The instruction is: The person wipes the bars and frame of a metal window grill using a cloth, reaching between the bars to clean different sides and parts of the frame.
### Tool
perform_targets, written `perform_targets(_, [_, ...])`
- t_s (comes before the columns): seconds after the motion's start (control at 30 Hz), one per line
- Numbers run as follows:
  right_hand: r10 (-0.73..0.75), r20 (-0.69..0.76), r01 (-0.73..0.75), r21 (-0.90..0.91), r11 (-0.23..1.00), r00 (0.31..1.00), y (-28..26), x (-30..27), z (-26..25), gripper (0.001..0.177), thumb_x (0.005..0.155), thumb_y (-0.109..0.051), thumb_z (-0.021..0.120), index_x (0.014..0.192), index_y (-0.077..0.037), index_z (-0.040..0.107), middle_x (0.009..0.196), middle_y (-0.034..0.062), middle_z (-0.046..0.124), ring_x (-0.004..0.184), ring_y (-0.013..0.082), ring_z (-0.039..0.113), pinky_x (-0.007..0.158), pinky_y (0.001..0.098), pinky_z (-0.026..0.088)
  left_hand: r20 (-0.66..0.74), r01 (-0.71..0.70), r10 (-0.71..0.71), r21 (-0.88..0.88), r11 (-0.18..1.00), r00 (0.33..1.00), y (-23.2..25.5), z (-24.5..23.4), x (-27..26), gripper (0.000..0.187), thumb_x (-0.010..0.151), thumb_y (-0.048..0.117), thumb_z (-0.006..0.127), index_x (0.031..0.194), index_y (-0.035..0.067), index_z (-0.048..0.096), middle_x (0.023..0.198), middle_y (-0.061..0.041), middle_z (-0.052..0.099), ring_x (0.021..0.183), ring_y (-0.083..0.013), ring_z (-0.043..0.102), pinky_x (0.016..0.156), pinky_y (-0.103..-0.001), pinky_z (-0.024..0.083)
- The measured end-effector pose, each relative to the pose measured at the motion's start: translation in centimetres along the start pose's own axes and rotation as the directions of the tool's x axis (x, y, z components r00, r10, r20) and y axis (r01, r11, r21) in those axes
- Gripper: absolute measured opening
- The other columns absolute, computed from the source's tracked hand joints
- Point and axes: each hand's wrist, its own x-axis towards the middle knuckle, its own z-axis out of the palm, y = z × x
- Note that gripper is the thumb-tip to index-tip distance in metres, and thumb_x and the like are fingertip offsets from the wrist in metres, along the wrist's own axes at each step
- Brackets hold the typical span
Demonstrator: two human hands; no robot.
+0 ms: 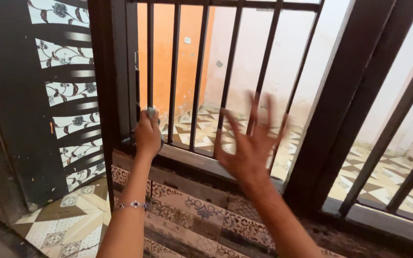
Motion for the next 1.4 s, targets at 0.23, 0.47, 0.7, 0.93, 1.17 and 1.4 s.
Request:
perform_targets(0.23, [0.037, 0.145, -0.027, -0.068, 0.997, 0.989, -5.1, 4.9, 6.7, 0.085, 0.078, -0.037, 0.082, 0.155, -0.033, 0.045, 0.168, 0.0151, 0.019, 0.154, 0.0426, -0.003, 0.106, 0.0800, 0.028, 0.030, -0.135, 0.134, 0.052, 0.990, 0.991, -1.5, -0.9, -0.7, 0.034, 0.100, 0.016, 0.053, 0.127, -0.004, 0.055, 0.101, -0.030, 0.067, 0.093, -0.0507, 0.064, 0.074, -0.056, 0.049])
perform_targets(0.47, [-0.020, -0.030, 0.018, -0.055, 0.998, 0.999, -4.9, 4.1, 7.9, 0.082, 0.080, -0.029, 0.079, 0.156, -0.029, 0.047, 0.161, 0.0233, 0.042, 0.158, 0.0400, 0.004, 0.095, 0.0641, 0.045, -0.220, -0.028, 0.045, 0.080, 0.996, 0.975, 2.0, -6.7, 4.9, 0.027, 0.109, 0.015, 0.047, 0.128, -0.001, 0.058, 0.105, -0.027, 0.069, 0.098, -0.0459, 0.069, 0.082, -0.053, 0.053])
perform_targets(0.7, [-0.039, 0.039, 0.042, -0.084, 0.996, 0.998, -4.8, 3.8, 8.6, 0.080, 0.085, -0.029, 0.080, 0.159, -0.027, 0.048, 0.142, 0.0187, 0.059, 0.158, 0.0407, 0.000, 0.076, 0.0491, 0.044, -0.296, -0.318, 0.329, 0.087, 0.944, 0.897, 4.0, -2.0, 22.6, 0.029, 0.114, 0.022, 0.046, 0.128, -0.002, 0.052, 0.122, -0.026, 0.067, 0.110, -0.0437, 0.066, 0.090, -0.050, 0.056])
perform_targets(0.93, [-0.067, 0.007, 0.068, -0.105, 0.992, 0.998, -5.1, 3.3, 8.5, 0.078, 0.087, -0.026, 0.078, 0.160, -0.027, 0.050, 0.145, 0.0219, 0.060, 0.160, 0.0366, -0.005, 0.081, 0.0459, 0.043, -0.101, -0.318, 0.309, -0.081, 0.945, 0.945, -1.1, -0.2, 21.1, 0.035, 0.113, 0.026, 0.045, 0.127, -0.004, 0.054, 0.113, -0.024, 0.074, 0.105, -0.0434, 0.069, 0.088, -0.047, 0.057])
perform_targets(1.17, [-0.031, 0.059, 0.036, -0.092, 0.995, 0.998, -5.2, 3.5, 8.2, 0.078, 0.088, -0.027, 0.079, 0.160, -0.028, 0.050, 0.128, 0.0168, 0.065, 0.160, 0.0381, -0.002, 0.083, 0.0485, 0.043, -0.072, -0.045, 0.041, -0.051, 0.998, 0.997, -0.4, -0.9, 18.1, 0.036, 0.109, 0.033, 0.051, 0.116, 0.000, 0.063, 0.107, -0.022, 0.076, 0.104, -0.0380, 0.072, 0.087, -0.046, 0.056])
perform_targets(1.4, [-0.024, 0.050, 0.030, -0.109, 0.994, 0.998, -5.2, 3.7, 8.1, 0.078, 0.086, -0.027, 0.077, 0.159, -0.029, 0.050, 0.110, 0.0126, 0.068, 0.159, 0.0389, 0.000, 0.081, 0.0485, 0.042, -0.038, -0.030, 0.026, -0.102, 0.994, 0.999, 0.0, -2.2, 14.0, 0.031, 0.109, 0.029, 0.051, 0.117, 0.000, 0.060, 0.101, -0.020, 0.074, 0.096, -0.0352, 0.074, 0.081, -0.044, 0.055])
